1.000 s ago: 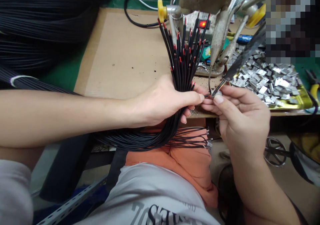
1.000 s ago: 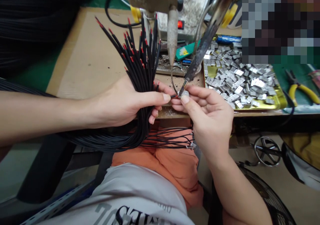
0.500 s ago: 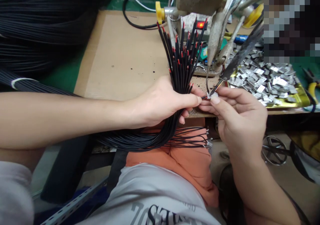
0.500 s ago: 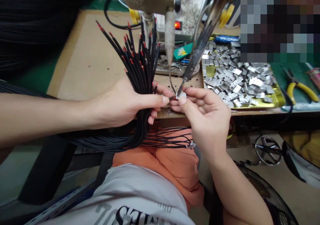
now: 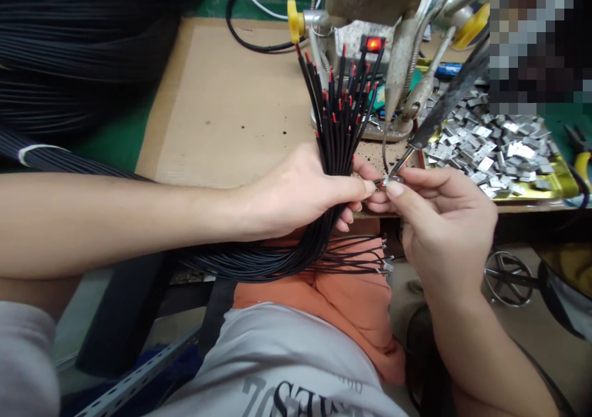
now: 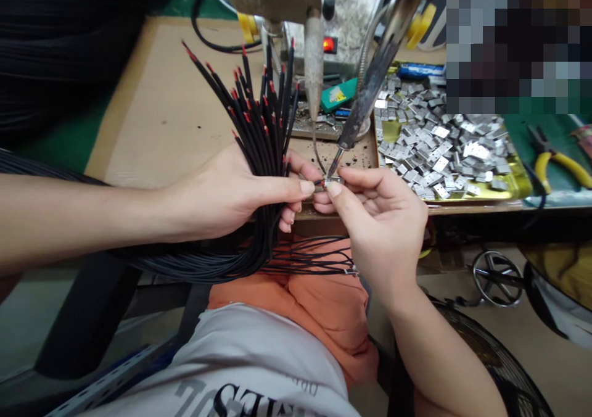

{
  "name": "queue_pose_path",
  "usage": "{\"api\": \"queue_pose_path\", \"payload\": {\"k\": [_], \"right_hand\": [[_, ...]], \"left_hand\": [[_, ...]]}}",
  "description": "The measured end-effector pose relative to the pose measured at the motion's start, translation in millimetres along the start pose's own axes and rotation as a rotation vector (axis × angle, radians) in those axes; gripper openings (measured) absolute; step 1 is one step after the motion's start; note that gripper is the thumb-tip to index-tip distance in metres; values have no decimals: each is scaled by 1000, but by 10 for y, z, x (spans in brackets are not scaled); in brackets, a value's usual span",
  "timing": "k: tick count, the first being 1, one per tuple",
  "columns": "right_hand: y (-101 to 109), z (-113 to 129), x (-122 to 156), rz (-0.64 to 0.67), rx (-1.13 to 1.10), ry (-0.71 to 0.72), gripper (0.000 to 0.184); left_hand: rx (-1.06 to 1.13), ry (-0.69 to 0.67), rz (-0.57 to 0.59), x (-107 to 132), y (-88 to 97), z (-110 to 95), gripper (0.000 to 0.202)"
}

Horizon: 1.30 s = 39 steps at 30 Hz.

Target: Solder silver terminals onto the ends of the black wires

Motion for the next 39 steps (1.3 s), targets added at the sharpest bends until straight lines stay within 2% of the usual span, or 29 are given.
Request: {"api": "queue_pose_path", "payload": {"k": [8,19,26,31,34,36,39], "right_hand": [[-5,-8,12,-22,6,13,15],[-13,-8,16,-35,-4,64,15],[10,1,18,-21,31,32,16],[-12,-24,30,-23,40,69,17],[24,19,26,21,72,102,18],[126,132,0,70,113,153,20],[353,383,-70,249,234,153,18]], "left_hand": [[9,-2,20,5,5,-13,12],[10,-23,42,5,17,-4,12],[-18,-11,4,7,15,-32,12],[-7,-27,35,12,21,-6,11],[-35,-35,68,35,17,2,7],[-67,-51,126,56,13,-3,5],[-116,-43,205,83,20,-12,15]]}}
Point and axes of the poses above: each hand's wrist, its own x-axis away from the middle knuckle, its own y-axis out of the back of the hand, z = x × y, the point moved 2 cm from there along -x, towards the middle knuckle, and after that the axes turned 7 degrees about -z, right-handed, at the moved point
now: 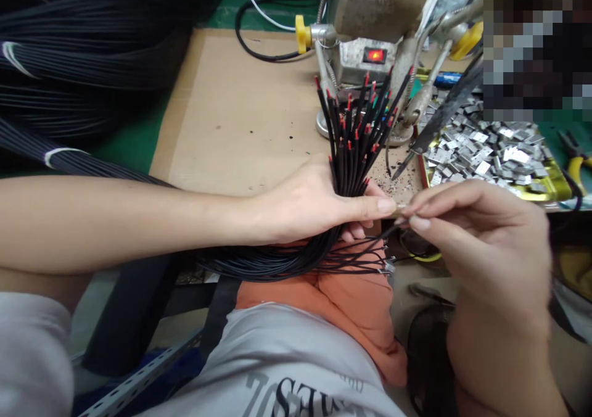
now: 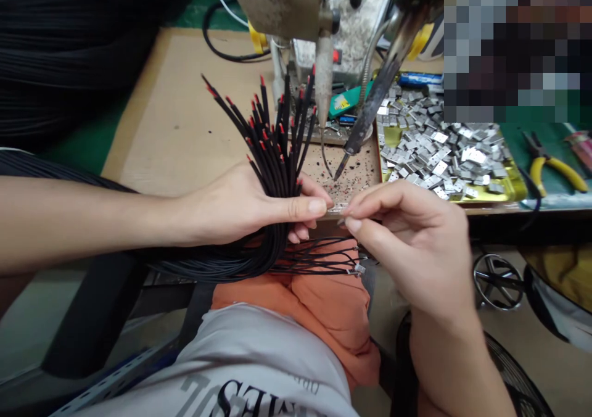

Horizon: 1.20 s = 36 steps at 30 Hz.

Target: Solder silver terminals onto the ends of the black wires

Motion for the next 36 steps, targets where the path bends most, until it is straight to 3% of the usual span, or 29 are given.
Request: {"api": "queue_pose_path", "payload": {"k": [2,3,5,10,13,17,20,23,27,30,36], "right_hand": [[150,105,-18,162,72,-35,10],[191,145,-21,176,109,-28,9],[169,179,-7,122,164,-4,7],[-284,113,113,48,189,120,13],[-429,109,158,30,207,227,14],[-358,124,170,19,220,204,17],[-224,115,127,-14,242,122,19],[-123,70,51,42,167,-12,18],[-104,-21,-6,142,-97,-132,19],[-177,-97,19,182,-263,-119,19],[-331,-172,115,136,-317,5,19]], "left_hand": [[-41,5,25,12,9,-6,15],[-67,0,29,16,13,-9,14],[-118,-23,27,20,14,-12,11],[-132,-147,95,21,-30,3,17],[-128,-160,106,27,-45,31,18],[-82,-124,114,45,-45,35,15],[-114,-106,48,53,-19,-3,11],[-209,-107,-8,52,1,-59,11],[-189,-111,-42,48,2,-101,18],[-151,-100,-19,48,3,-80,21],[-182,-113,54,53,27,-37,15]]}}
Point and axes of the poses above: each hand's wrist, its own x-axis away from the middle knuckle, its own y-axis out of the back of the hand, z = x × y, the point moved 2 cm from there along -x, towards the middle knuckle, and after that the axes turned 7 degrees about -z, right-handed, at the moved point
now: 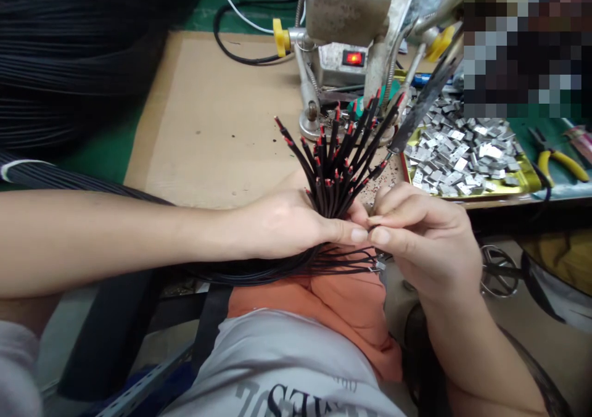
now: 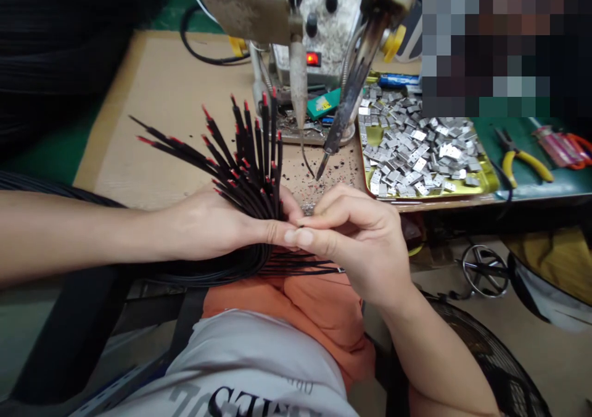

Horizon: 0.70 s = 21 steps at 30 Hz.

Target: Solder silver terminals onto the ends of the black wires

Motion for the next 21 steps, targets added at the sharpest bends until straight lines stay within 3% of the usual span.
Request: {"api": "queue_pose_path", "payload": {"k": [3,8,10,15,21], "right_hand": [[53,100,-39,-39,174,120,11],[525,248,-279,-463,1005,372,6],[690,180,-370,-480,1177,362,21],[769,-12,-416,-429,1309,323,16],[710,28,-386,-475,1289,335,9]], "left_hand": [[-50,19,-16,-1,-4,-5,11],[48,84,-125,-6,-38,3,10],[101,117,-146,-3,-52,13,10],[61,156,-191,6,-39,3,15],[15,197,-257,-27,-21,-27,19]]}}
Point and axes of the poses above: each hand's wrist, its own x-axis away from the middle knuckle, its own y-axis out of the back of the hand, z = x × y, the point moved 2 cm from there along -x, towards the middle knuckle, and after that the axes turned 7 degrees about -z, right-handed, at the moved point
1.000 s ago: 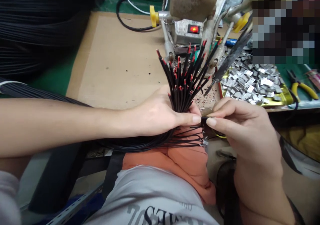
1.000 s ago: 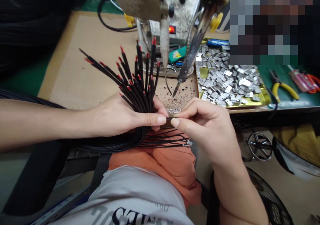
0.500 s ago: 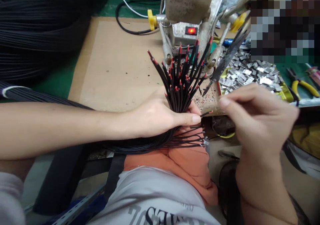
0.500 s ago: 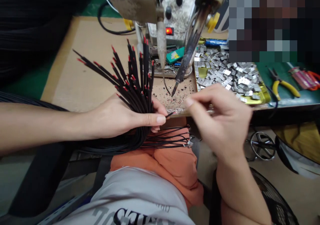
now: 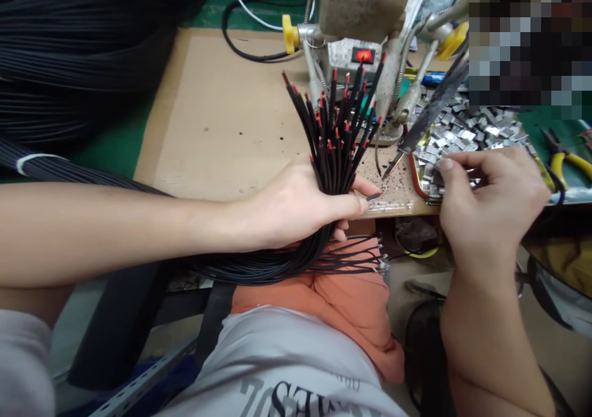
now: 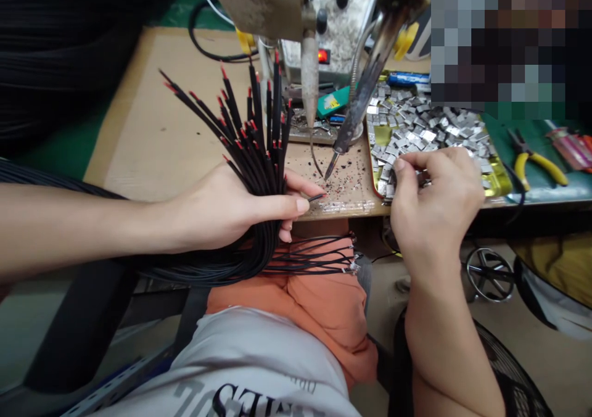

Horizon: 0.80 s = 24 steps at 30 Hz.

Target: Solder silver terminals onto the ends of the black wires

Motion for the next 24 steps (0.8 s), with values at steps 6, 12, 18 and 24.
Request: {"api": "queue_pose_path", "payload": {"k": [6,12,18,24], "right_hand": [[96,261,80,0,-588,-350,7],[-77,455,248,305,-1001,-633,17],[-163,574,348,274,-1110,-648,18],[-180,664,394,249,-1102,-602,19]], "left_hand": [[165,17,-31,-41,-34,28,19],[249,9,-73,-116,-43,44,14],[291,-15,-33,-139,-32,79,15],[303,8,-29,-131,-34,76,16]]}}
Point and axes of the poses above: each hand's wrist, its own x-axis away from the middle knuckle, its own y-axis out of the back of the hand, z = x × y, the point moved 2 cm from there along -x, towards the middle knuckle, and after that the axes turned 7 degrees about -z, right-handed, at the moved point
